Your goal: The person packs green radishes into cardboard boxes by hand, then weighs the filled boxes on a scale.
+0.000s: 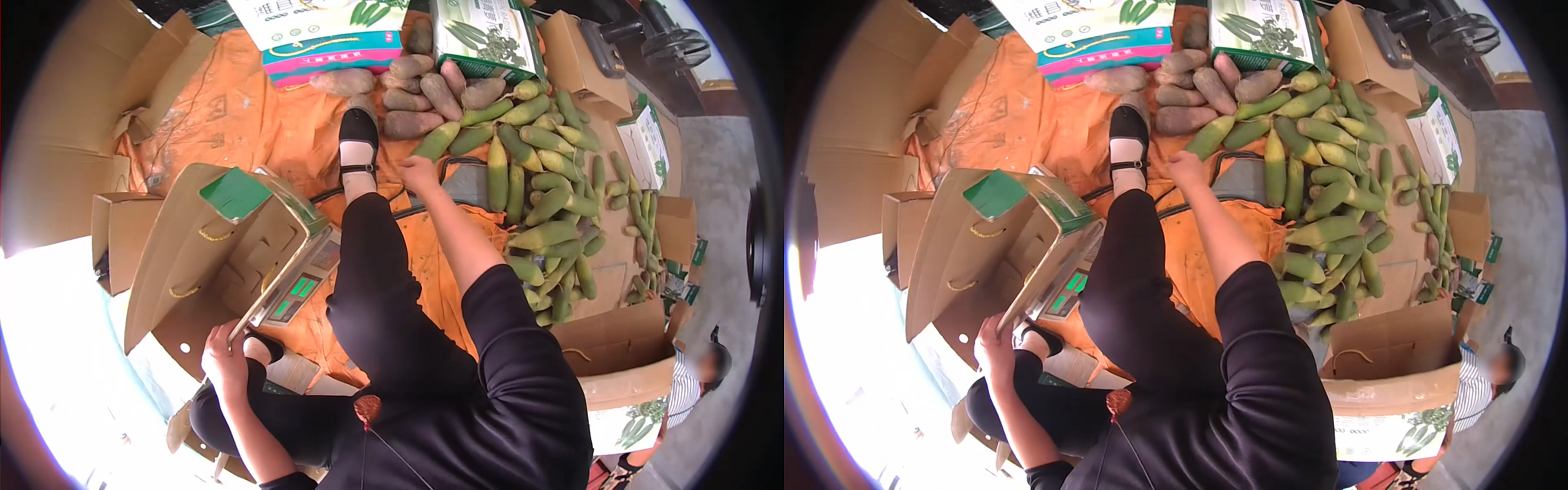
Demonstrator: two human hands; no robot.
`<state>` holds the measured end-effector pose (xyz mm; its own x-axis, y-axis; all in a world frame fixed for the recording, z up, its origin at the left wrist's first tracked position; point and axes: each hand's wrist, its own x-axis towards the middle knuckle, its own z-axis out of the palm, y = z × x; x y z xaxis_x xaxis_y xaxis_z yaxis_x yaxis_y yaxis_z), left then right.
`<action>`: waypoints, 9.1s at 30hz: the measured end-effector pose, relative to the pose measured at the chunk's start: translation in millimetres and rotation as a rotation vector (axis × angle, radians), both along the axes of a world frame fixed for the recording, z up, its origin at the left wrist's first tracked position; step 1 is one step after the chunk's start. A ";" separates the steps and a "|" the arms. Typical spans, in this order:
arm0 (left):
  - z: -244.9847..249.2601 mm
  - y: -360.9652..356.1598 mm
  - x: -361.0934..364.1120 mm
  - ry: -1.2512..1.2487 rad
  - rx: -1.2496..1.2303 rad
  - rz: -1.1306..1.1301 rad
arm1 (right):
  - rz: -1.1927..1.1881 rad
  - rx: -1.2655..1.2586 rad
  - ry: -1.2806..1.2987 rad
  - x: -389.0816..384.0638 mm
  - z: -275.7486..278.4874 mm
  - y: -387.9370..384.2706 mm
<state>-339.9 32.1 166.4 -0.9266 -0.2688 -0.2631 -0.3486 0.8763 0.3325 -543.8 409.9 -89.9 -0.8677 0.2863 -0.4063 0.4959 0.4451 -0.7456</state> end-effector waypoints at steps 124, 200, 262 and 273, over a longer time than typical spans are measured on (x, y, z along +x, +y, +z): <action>-2.4 -5.4 22.8 -0.029 -0.110 -0.103 | 0.372 0.408 -0.438 276.4 28.5 136.5; -19.3 -12.8 23.4 0.013 -0.014 -0.128 | 0.207 0.190 -0.169 247.9 40.9 93.7; -14.0 -6.0 26.9 -0.028 -0.187 -0.189 | 1.017 -0.408 -0.145 60.8 293.1 -224.1; -19.7 -14.3 24.6 -0.088 -0.121 -0.173 | 1.404 -0.046 0.268 65.3 272.2 -248.5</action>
<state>-315.3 17.9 146.7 -0.9366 -0.1422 -0.3203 -0.2124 0.9573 0.1963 -478.5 161.4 182.3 -0.4667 -0.8674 -0.1726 -0.4830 0.4134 -0.7718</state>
